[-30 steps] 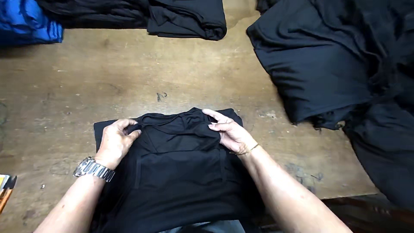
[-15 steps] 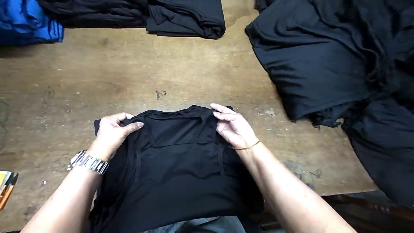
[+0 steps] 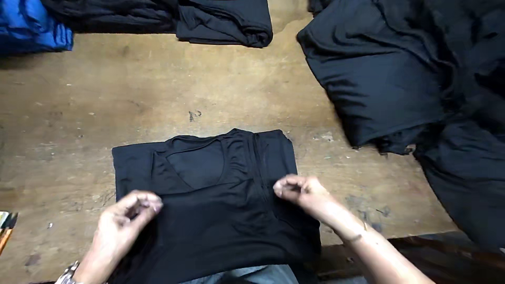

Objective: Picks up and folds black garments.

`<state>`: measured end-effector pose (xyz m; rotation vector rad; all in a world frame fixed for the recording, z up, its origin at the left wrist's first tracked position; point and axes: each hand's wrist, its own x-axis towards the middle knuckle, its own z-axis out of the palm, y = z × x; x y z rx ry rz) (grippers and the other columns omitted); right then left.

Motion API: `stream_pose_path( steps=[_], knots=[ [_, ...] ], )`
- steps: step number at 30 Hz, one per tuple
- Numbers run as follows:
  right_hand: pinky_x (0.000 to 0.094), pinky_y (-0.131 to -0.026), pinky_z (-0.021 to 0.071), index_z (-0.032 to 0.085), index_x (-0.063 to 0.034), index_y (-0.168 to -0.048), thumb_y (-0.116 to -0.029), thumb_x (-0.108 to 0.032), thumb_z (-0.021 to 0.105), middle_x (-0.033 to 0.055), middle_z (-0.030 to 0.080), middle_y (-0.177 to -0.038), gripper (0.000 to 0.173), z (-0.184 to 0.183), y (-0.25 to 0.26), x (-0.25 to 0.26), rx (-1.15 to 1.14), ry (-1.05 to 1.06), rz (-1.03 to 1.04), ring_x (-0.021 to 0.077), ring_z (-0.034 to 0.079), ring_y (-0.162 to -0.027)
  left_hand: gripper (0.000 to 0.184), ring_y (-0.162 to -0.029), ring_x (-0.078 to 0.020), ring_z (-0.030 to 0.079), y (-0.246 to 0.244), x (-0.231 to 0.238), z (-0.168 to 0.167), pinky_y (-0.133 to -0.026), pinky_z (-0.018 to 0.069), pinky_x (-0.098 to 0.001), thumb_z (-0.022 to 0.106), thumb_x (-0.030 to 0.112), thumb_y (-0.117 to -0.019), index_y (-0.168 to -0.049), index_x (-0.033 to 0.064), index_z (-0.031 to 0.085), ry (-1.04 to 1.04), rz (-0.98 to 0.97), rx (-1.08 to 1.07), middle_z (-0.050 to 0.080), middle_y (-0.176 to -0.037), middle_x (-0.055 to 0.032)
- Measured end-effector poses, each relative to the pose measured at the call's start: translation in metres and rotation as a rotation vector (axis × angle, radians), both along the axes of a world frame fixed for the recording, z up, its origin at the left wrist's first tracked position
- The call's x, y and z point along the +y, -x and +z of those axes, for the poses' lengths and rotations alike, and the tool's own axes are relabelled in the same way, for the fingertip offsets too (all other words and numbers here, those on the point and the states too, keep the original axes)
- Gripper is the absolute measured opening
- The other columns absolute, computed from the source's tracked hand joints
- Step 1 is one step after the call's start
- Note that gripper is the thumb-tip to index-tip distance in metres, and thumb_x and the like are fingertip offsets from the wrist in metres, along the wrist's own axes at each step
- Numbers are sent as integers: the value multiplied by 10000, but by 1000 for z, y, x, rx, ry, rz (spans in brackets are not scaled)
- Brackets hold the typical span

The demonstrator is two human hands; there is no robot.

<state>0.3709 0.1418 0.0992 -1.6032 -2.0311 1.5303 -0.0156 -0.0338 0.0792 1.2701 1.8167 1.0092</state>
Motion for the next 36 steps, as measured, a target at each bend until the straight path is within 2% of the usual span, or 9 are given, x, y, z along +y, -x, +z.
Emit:
stream_pose_path(
  steps=[7, 14, 17, 20, 23, 26, 29, 32, 36],
  knots=[
    [513, -928, 543, 693, -57, -1232, -929, -151, 717, 174, 632, -1195, 318, -23, 92, 75, -63, -477, 28, 308, 641, -1073, 392, -932, -254, 700, 19, 85, -16, -843, 582, -483, 729, 224, -964, -1252, -11, 602, 270, 360, 29, 694, -1103, -175],
    [572, -845, 528, 691, -3, -1049, -925, -112, 725, 171, 678, -990, 169, -34, 105, 93, -182, -406, 96, 344, 658, -939, 260, -650, -159, 562, 24, 101, -23, -630, 464, -399, 647, 266, -1019, -887, 51, 709, 197, 317, 192, 646, -769, -71],
    [543, -756, 527, 666, -20, -945, -885, -132, 790, 151, 656, -890, 178, -33, 90, 95, -146, -380, 24, 305, 640, -831, 319, -614, -84, 598, 19, 99, -5, -582, 517, -292, 550, 267, -1065, -872, 60, 697, 185, 443, -116, 654, -741, -17],
    [583, -820, 527, 642, 6, -985, -828, -48, 785, 195, 607, -1033, 219, -23, 96, 83, -230, -479, 98, 371, 620, -948, 206, -769, -102, 713, 15, 94, 12, -688, 611, -299, 509, 219, -1058, -1021, 84, 660, 165, 556, -631, 725, -874, -22],
    [549, -828, 545, 658, 5, -1007, -850, -79, 735, 185, 621, -1023, 194, -9, 125, 50, -110, -542, 101, 352, 637, -960, 79, -749, -105, 703, 10, 88, 13, -671, 606, -286, 601, 81, -1000, -1007, 54, 675, 175, 500, -707, 729, -854, -46],
    [404, -722, 596, 657, -35, -998, -945, -131, 680, 83, 688, -888, 112, -17, 164, 9, 264, -208, 94, 185, 690, -791, 230, -858, -126, 712, 3, 84, 21, -770, 611, -311, 522, 20, -1023, -1218, 25, 644, 157, 384, -640, 726, -1006, -70],
    [361, -921, 576, 647, 15, -1176, -1079, -183, 507, 117, 731, -1081, 261, -22, 198, -13, 655, 332, 29, 175, 710, -998, 358, -1010, -145, 694, 1, 85, 30, -856, 597, -343, 403, 42, -1062, -1363, 58, 597, 103, 291, -632, 680, -1240, -68],
    [359, -936, 538, 620, -11, -1268, -1112, -329, 414, 65, 679, -1104, 409, -21, 219, -9, 864, 648, -116, 145, 653, -1024, 456, -1071, -122, 676, 5, 84, 37, -894, 578, -324, 394, -9, -1017, -1432, 91, 555, 103, 149, -540, 647, -1332, -49],
    [371, -956, 539, 545, 3, -1420, -1084, -143, 464, 141, 650, -1275, 376, -10, 228, 11, 796, 549, -85, 189, 657, -1098, 275, -620, -46, 626, 16, 91, 26, -599, 529, -217, 664, 2, -942, -1210, 63, 677, 136, 75, -98, 692, -752, -5]
  ],
)
